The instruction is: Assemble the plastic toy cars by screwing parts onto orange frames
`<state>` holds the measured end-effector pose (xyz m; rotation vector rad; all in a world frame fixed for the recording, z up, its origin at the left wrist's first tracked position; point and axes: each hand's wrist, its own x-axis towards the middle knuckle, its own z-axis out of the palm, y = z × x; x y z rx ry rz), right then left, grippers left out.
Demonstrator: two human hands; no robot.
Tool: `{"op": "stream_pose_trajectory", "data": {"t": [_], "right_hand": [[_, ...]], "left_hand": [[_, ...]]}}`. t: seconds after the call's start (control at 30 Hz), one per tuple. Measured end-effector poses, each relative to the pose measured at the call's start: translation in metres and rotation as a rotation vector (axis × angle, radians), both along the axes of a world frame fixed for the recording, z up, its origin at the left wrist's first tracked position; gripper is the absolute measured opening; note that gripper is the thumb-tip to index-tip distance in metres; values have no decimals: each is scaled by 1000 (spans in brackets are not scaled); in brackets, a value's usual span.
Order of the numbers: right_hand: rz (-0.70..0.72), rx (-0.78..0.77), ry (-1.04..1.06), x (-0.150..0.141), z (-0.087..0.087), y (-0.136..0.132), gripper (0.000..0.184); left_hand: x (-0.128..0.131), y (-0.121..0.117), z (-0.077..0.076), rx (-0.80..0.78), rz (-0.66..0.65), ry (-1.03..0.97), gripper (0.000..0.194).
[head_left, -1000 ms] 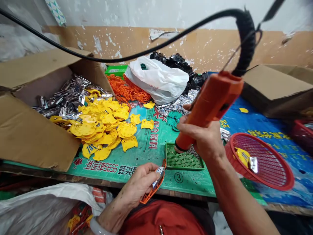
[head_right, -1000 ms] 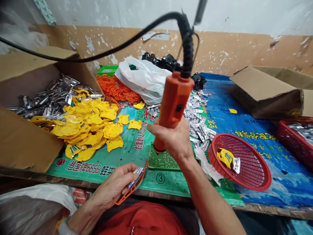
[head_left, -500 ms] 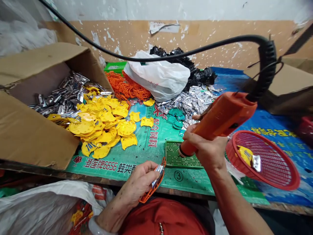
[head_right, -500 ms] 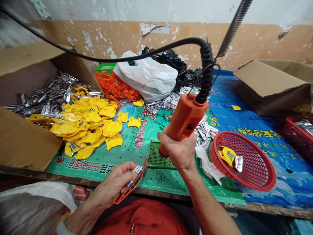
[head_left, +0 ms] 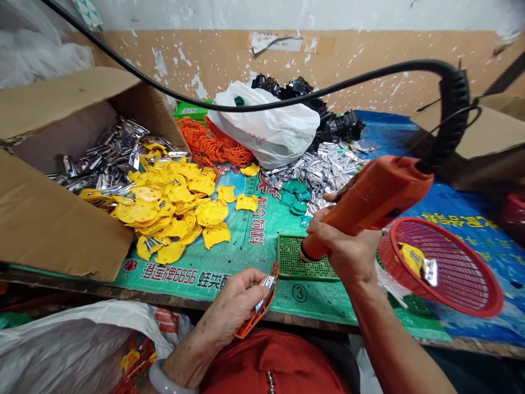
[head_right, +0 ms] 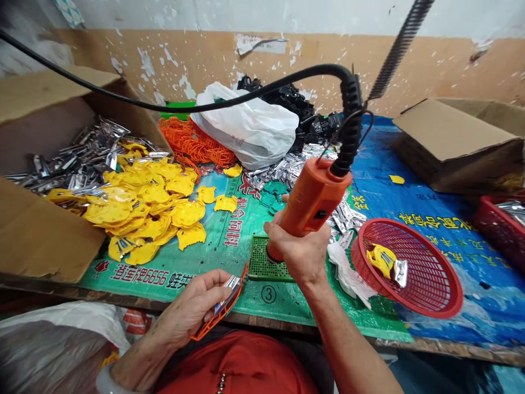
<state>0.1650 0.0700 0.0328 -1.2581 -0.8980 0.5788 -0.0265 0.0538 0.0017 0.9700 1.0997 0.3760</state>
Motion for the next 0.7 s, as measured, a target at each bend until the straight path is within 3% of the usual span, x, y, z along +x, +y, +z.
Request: {"op": "stream_pose_trajectory", "data": {"t": [0.47, 0.7], "right_hand": [[-40, 16, -127, -9, 7, -3, 18], [-44, 15, -7, 2, 3, 1, 28]], "left_hand": [[1, 2, 6, 0, -57, 69, 29], [1, 1, 4, 52, -48, 63, 24]]}}
